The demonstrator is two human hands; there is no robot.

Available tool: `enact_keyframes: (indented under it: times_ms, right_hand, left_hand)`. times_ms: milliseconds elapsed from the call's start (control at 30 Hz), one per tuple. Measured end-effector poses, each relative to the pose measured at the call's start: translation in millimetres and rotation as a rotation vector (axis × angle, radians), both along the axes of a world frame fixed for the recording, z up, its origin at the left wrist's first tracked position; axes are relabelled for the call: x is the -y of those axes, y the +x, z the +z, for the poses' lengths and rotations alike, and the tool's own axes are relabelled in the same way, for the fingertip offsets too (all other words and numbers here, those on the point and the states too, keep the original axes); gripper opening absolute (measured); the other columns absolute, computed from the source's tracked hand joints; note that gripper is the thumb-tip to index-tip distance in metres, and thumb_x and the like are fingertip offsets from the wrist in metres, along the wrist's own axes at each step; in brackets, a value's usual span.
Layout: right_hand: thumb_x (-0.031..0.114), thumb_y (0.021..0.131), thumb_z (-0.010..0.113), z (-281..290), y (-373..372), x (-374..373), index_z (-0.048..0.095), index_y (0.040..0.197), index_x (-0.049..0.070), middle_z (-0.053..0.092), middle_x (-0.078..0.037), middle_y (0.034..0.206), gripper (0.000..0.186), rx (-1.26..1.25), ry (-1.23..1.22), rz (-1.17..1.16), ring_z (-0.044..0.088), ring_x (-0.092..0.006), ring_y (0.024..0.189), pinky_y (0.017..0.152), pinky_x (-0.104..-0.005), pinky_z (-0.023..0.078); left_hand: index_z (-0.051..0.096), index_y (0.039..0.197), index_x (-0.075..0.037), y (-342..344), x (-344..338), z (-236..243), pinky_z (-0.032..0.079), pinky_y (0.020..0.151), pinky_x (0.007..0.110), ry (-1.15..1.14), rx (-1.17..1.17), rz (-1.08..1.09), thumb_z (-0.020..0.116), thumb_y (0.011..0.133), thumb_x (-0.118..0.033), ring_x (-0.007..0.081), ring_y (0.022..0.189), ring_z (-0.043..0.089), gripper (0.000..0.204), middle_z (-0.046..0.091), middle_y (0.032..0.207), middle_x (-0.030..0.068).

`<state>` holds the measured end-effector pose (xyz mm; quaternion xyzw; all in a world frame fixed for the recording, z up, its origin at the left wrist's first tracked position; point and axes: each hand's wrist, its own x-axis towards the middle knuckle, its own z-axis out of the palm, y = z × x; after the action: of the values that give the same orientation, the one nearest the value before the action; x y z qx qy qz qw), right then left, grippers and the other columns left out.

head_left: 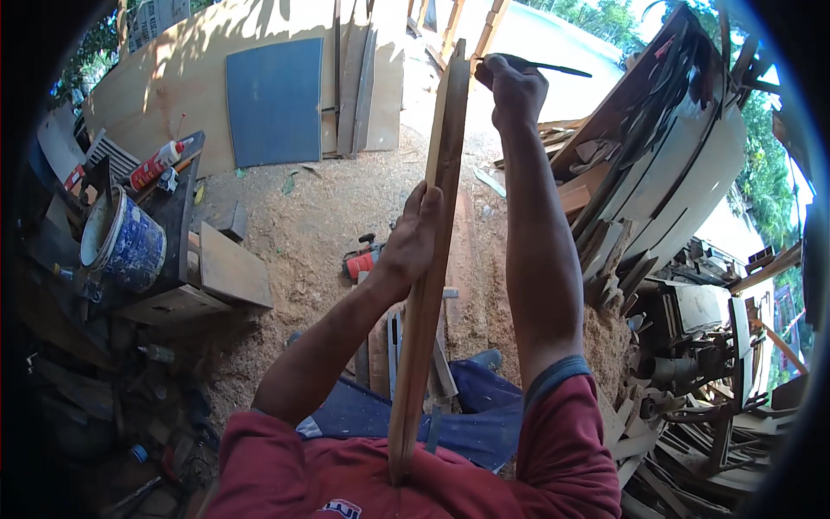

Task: The person uses a hammer to tap a chisel into a piece of wood, then uses a pencil to mark a line on another wooden plank.

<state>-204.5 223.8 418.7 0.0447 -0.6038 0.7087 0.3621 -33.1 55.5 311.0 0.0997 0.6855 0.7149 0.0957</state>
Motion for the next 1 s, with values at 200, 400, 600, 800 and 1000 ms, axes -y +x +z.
enact_keyframes:
  times_ms: [200, 400, 600, 800, 1000]
  right_hand:
    - [0.009, 0.090, 0.069, -68, 112, -1, 0.071, 0.092, -0.002, 0.072, -0.011, 0.085, 0.011, 0.183, -0.047, 0.289, 0.070, -0.0219, 0.075, 0.074, -0.0336, 0.059]
    - [0.007, 0.088, 0.074, -205, 347, 59, 0.070, 0.098, -0.003, 0.073, -0.010, 0.086, 0.014, 0.880, -0.104, 0.491, 0.070, -0.0149, 0.078, 0.075, -0.0273, 0.056]
    - [0.002, 0.086, 0.074, -194, 454, 80, 0.069, 0.097, -0.001, 0.071, -0.002, 0.088, 0.012, 1.178, -0.025, 0.394, 0.065, -0.0070, 0.081, 0.074, -0.0220, 0.052]
    - [0.000, 0.087, 0.072, -194, 452, 85, 0.070, 0.097, -0.001, 0.070, -0.002, 0.092, 0.011, 1.156, -0.008, 0.494, 0.065, -0.0067, 0.082, 0.076, -0.0221, 0.052]
    - [-0.001, 0.087, 0.071, -206, 454, 84, 0.070, 0.098, -0.001, 0.071, -0.003, 0.091, 0.011, 1.113, -0.030, 0.451, 0.065, -0.0071, 0.083, 0.076, -0.0231, 0.053]
  left_hand:
    - [0.036, 0.142, 0.007, -69, 17, -78, 0.047, 0.099, 0.041, 0.103, 0.168, -0.168, 0.044, 0.103, -0.055, 0.0317, 0.117, 0.055, 0.074, 0.051, 0.131, 0.0259]
    - [0.069, 0.109, -0.007, -86, 72, -270, 0.055, 0.068, 0.037, 0.148, 0.508, 0.049, 0.038, 0.105, -0.054, 0.0233, 0.072, 0.064, 0.057, 0.069, 0.087, 0.0080]
    - [0.066, 0.127, -0.010, -47, 85, -284, 0.059, 0.073, 0.043, 0.236, 0.678, -0.002, 0.031, 0.105, -0.056, 0.0269, 0.081, 0.069, 0.062, 0.073, 0.104, 0.0128]
    - [0.067, 0.126, -0.008, -68, 103, -303, 0.058, 0.066, 0.041, -0.052, 0.547, 0.049, 0.031, 0.105, -0.054, 0.0234, 0.081, 0.069, 0.062, 0.074, 0.105, 0.0112]
    - [0.064, 0.126, 0.002, -77, 100, -296, 0.059, 0.071, 0.039, 0.079, 0.634, -0.067, 0.029, 0.106, -0.053, 0.0243, 0.084, 0.070, 0.068, 0.073, 0.109, 0.0155]
